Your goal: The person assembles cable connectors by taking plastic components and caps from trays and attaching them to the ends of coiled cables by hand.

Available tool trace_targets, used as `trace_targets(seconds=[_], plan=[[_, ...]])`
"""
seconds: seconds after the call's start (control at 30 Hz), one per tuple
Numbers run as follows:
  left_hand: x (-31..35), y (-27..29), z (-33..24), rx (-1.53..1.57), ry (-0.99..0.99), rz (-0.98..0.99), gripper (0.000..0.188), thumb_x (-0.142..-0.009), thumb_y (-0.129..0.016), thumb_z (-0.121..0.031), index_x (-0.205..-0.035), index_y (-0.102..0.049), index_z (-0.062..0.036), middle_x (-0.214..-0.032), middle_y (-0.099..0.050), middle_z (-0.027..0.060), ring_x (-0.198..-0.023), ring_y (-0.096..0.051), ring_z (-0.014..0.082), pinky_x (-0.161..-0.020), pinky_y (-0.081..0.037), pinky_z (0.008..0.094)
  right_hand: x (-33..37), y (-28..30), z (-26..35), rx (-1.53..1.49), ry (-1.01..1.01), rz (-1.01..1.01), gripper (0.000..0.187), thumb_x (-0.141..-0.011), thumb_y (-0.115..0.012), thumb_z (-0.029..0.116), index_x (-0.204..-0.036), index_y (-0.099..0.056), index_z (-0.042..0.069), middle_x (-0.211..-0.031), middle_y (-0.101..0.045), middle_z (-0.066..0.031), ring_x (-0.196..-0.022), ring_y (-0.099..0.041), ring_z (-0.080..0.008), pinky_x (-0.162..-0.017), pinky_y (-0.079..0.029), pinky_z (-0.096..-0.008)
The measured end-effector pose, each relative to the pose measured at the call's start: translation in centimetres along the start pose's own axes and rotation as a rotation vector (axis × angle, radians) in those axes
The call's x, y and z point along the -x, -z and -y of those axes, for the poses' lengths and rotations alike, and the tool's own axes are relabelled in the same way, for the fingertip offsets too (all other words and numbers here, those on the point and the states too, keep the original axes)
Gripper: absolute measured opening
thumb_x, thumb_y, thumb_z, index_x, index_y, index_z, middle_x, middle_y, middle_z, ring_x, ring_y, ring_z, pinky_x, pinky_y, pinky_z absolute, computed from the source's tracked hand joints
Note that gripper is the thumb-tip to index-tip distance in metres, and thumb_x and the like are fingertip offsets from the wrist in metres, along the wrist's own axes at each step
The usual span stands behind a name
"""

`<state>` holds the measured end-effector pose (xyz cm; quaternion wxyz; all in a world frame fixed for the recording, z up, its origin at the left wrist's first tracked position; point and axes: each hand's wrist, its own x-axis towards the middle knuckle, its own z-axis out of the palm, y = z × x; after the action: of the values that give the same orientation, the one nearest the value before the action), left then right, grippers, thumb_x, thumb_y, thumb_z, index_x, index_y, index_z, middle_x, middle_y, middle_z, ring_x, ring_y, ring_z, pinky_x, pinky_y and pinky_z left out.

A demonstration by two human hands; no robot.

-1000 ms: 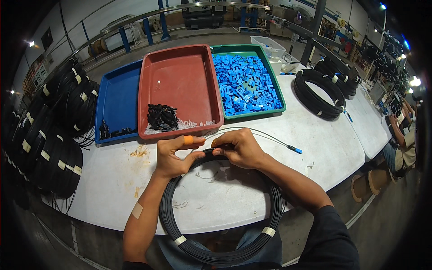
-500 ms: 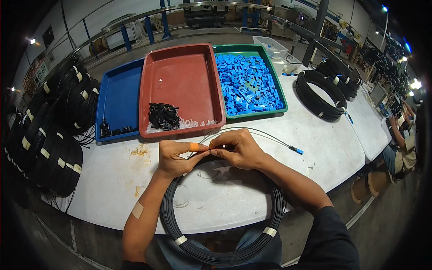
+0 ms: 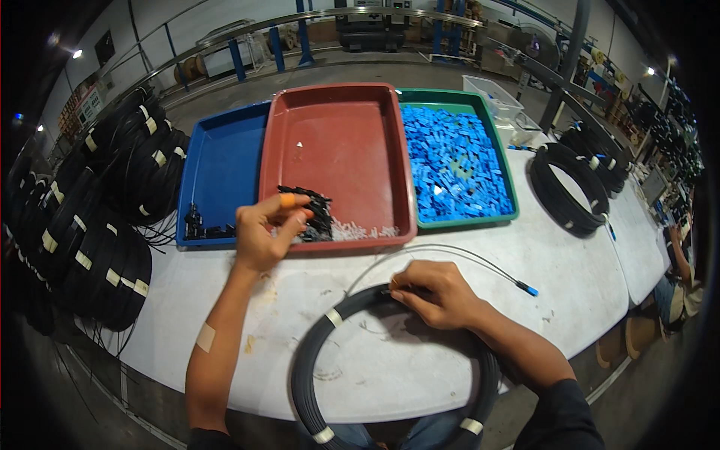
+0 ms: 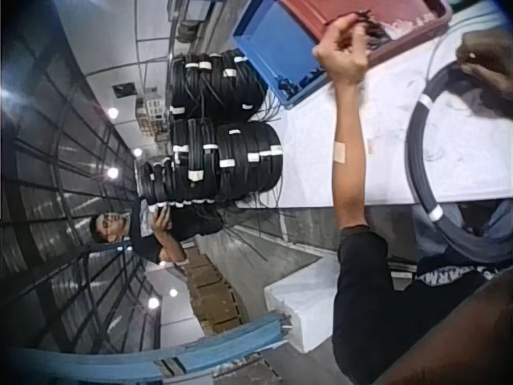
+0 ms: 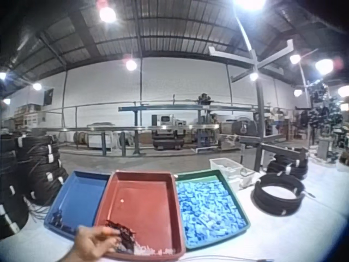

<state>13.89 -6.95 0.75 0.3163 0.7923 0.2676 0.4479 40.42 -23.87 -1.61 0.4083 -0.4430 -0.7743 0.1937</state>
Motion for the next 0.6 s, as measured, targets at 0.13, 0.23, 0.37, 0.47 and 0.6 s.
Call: trace_targets(seconds=[0.13,0.23,0.37,0.47,0.6], plan=[[-2.6,3.6,1.6,-0.339,0.032,0.033,0.021,-0.085,-0.07,-0.003,-0.105,-0.074,0.0022,-0.084,-0.077,0.0123,-0.072,-0.074,0.0151,-0.067,-0.058,0.0274,0.0,0.2,0.5,-0.017,-0.01,0.034,0.012,-0.085,-0.072,0.006,-0.096,-0.069,0.002,-0.081,-0.066,-0.0127,-0.069,-0.065,-0.03,-0.062,-0.051,-0.0378],[-3.4,4.0,2.3,-0.526,-0.031,0.121,0.024,-0.08,-0.073,-0.002,-0.104,-0.074,-0.0004,-0.084,-0.076,0.0151,-0.071,-0.075,0.0221,-0.068,-0.058,0.0304,0.2,0.4,0.6,0.002,-0.014,0.054,0.012,-0.084,-0.073,0.006,-0.096,-0.069,0.003,-0.081,-0.066,-0.0105,-0.065,-0.065,-0.0272,-0.056,-0.051,-0.0359],[-4.3,2.7,2.6,-0.656,-0.109,0.215,0.024,-0.079,-0.077,-0.007,-0.102,-0.075,0.0002,-0.086,-0.075,0.0164,-0.073,-0.074,0.025,-0.07,-0.058,0.0325,0.0,0.5,0.7,0.034,-0.046,0.092,0.011,-0.086,-0.074,0.008,-0.096,-0.07,0.005,-0.08,-0.067,-0.0066,-0.058,-0.063,-0.0224,-0.05,-0.05,-0.0324],[-4.7,1.5,2.6,-0.716,-0.069,0.223,0.022,-0.079,-0.076,-0.007,-0.101,-0.075,0.0001,-0.087,-0.075,0.0153,-0.074,-0.073,0.0273,-0.072,-0.058,0.035,-0.3,0.6,0.8,0.039,-0.055,0.1,0.011,-0.086,-0.074,0.009,-0.096,-0.07,0.006,-0.081,-0.067,-0.006,-0.059,-0.064,-0.021,-0.05,-0.051,-0.0308],[-5.5,0.9,3.1,-0.776,-0.138,0.26,0.021,-0.081,-0.075,-0.009,-0.1,-0.075,-0.0001,-0.093,-0.075,0.0147,-0.084,-0.072,0.03,-0.078,-0.057,0.0386,-0.6,0.7,0.8,0.033,-0.069,0.129,0.012,-0.086,-0.074,0.009,-0.097,-0.07,0.005,-0.081,-0.067,-0.0064,-0.059,-0.065,-0.021,-0.05,-0.052,-0.0311]])
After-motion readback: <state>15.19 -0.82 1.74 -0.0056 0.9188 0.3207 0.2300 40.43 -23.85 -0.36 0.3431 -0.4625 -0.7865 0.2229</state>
